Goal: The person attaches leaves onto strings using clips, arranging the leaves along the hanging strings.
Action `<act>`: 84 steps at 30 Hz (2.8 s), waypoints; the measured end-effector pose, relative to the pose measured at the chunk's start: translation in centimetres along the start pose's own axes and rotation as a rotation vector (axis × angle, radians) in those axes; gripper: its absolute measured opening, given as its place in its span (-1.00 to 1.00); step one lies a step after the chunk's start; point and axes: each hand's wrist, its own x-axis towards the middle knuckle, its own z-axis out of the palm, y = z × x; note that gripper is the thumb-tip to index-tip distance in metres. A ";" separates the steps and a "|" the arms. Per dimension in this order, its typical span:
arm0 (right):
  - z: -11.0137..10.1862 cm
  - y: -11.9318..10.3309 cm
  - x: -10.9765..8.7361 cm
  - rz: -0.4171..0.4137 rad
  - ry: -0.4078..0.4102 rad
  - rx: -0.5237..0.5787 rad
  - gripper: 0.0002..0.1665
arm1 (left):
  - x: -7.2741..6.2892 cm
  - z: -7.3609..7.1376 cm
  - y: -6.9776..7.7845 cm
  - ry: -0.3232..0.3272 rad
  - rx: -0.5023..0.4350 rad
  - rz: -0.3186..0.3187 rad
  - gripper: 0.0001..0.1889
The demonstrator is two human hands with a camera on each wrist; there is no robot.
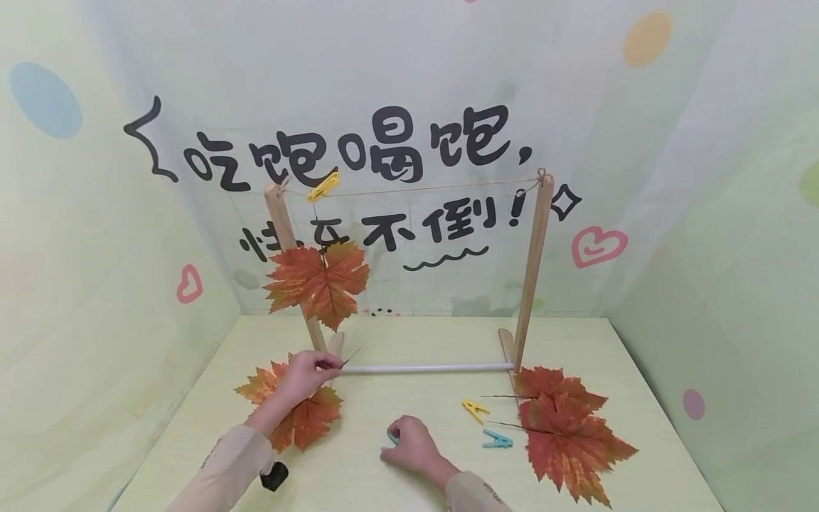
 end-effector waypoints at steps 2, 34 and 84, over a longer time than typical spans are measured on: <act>0.0 -0.1 0.1 0.001 -0.002 -0.018 -0.68 | -0.1 0.0 0.1 -0.005 -0.007 -0.004 -0.91; -10.9 -3.7 2.9 -0.108 0.058 0.198 -0.71 | 1.8 -1.1 6.7 -0.014 -0.071 0.104 -0.91; -24.2 -8.9 6.0 -0.171 0.225 0.117 -0.65 | 8.0 -4.8 19.1 0.132 -0.106 0.364 -0.90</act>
